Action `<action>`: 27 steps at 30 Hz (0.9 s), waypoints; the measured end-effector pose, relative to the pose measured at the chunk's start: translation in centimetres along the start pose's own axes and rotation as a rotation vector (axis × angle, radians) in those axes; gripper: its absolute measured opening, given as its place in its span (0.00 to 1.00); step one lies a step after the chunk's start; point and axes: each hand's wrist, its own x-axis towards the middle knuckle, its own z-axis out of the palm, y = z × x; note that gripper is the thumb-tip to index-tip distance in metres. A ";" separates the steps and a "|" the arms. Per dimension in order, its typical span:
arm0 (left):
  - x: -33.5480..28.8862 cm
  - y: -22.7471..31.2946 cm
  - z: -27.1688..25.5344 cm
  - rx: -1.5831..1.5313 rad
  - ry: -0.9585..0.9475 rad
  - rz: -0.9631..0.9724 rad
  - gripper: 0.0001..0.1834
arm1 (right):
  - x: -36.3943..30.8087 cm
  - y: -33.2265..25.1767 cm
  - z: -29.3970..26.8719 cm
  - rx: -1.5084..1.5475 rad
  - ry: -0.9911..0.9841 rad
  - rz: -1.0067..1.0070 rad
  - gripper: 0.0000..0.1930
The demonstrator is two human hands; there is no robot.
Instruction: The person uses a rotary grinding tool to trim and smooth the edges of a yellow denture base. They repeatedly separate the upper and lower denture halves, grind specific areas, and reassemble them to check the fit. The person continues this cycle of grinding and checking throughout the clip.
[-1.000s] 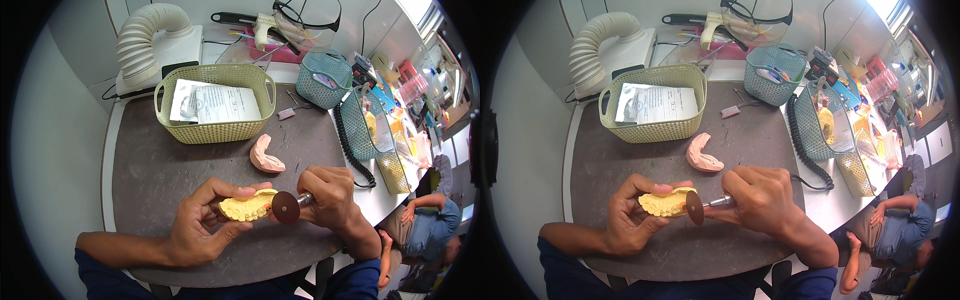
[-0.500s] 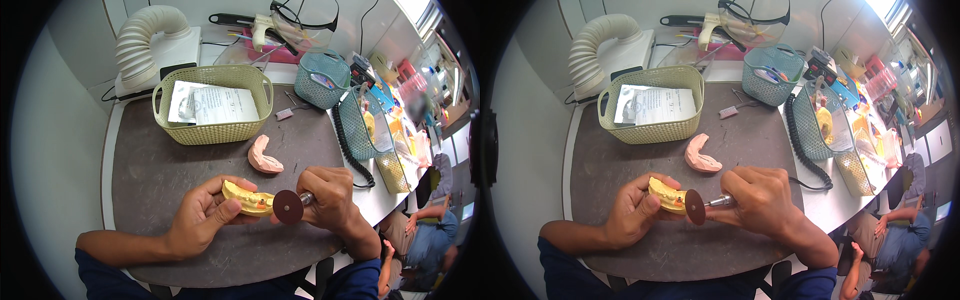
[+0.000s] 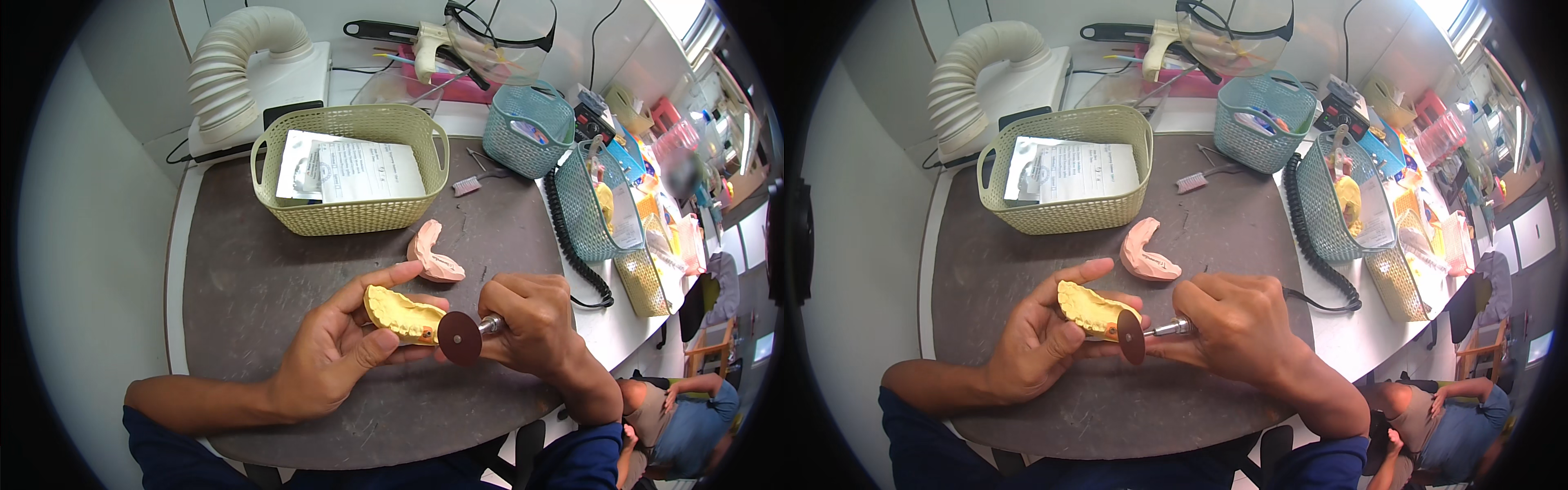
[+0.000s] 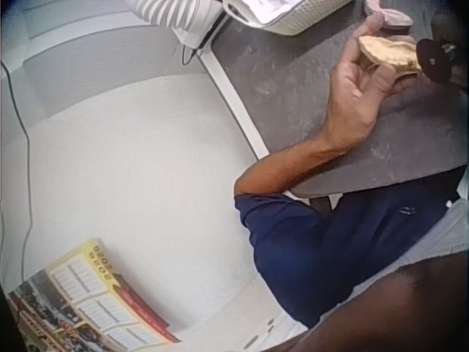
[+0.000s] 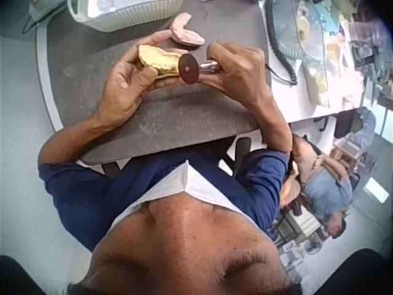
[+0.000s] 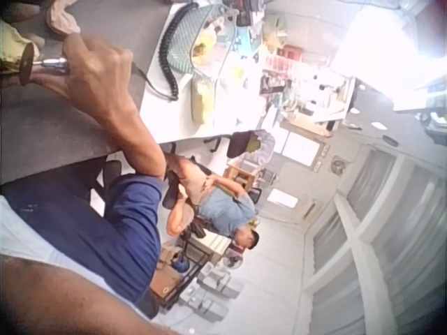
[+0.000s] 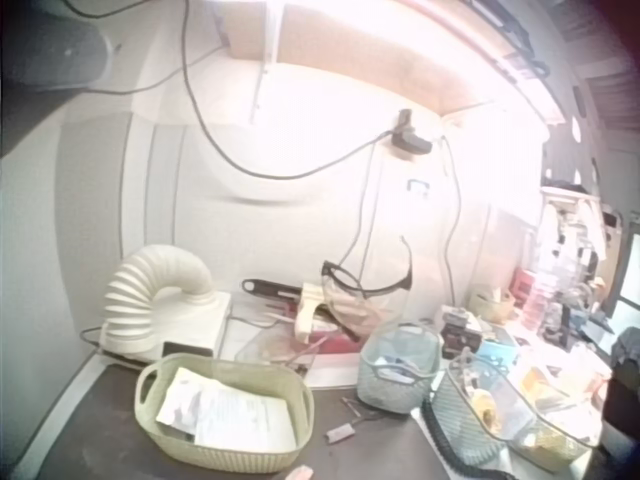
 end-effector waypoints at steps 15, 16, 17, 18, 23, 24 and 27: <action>-0.4 0.4 -0.4 0.200 0.010 0.023 0.29 | 0.2 -0.6 0.2 -0.014 -0.040 -0.009 0.28; -0.5 0.4 -0.4 0.205 0.012 0.025 0.29 | 0.2 -0.6 0.3 -0.012 -0.040 -0.007 0.28; -0.5 0.3 -0.5 0.207 0.003 0.040 0.28 | 0.2 -0.6 0.3 -0.012 -0.040 -0.006 0.29; -0.5 0.2 -0.6 0.210 -0.005 0.054 0.28 | 0.2 -0.6 0.3 -0.013 -0.042 -0.004 0.29; -0.5 -0.2 -0.8 0.207 -0.021 0.096 0.25 | 0.2 -0.7 0.3 -0.014 -0.049 0.005 0.29; -0.5 -0.2 -0.8 0.206 -0.019 0.096 0.25 | 0.2 -0.7 0.3 -0.009 -0.048 0.003 0.29; -0.5 -0.2 -0.7 0.189 -0.015 0.094 0.24 | 0.2 -0.7 0.3 0.002 -0.049 0.001 0.29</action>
